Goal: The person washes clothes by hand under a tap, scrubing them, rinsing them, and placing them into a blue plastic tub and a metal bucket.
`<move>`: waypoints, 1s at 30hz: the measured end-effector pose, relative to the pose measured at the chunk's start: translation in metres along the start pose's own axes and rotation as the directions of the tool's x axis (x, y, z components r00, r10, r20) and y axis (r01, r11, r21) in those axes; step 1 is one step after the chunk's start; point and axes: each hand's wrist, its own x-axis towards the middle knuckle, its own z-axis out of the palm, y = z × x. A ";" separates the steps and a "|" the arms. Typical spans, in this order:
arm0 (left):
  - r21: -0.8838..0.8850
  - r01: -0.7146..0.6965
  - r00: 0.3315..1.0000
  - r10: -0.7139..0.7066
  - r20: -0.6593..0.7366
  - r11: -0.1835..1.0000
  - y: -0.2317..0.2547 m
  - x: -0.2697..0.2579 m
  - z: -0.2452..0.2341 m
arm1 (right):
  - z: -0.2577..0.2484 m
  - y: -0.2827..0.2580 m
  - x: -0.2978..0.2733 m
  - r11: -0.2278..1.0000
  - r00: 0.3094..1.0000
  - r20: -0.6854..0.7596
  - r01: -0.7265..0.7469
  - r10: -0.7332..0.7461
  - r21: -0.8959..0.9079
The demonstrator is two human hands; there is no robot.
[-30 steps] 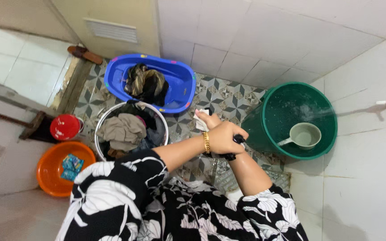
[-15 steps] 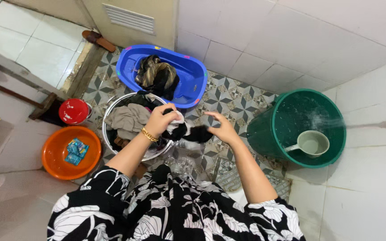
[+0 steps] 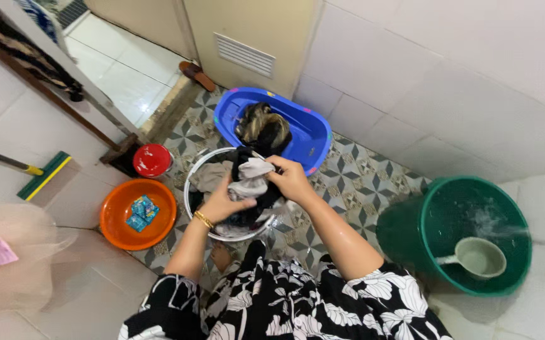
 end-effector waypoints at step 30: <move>0.192 0.612 0.766 -0.515 -0.385 0.767 -0.221 -0.033 -0.083 | 0.007 0.019 0.093 0.896 0.984 -0.113 0.074 -0.136 -0.437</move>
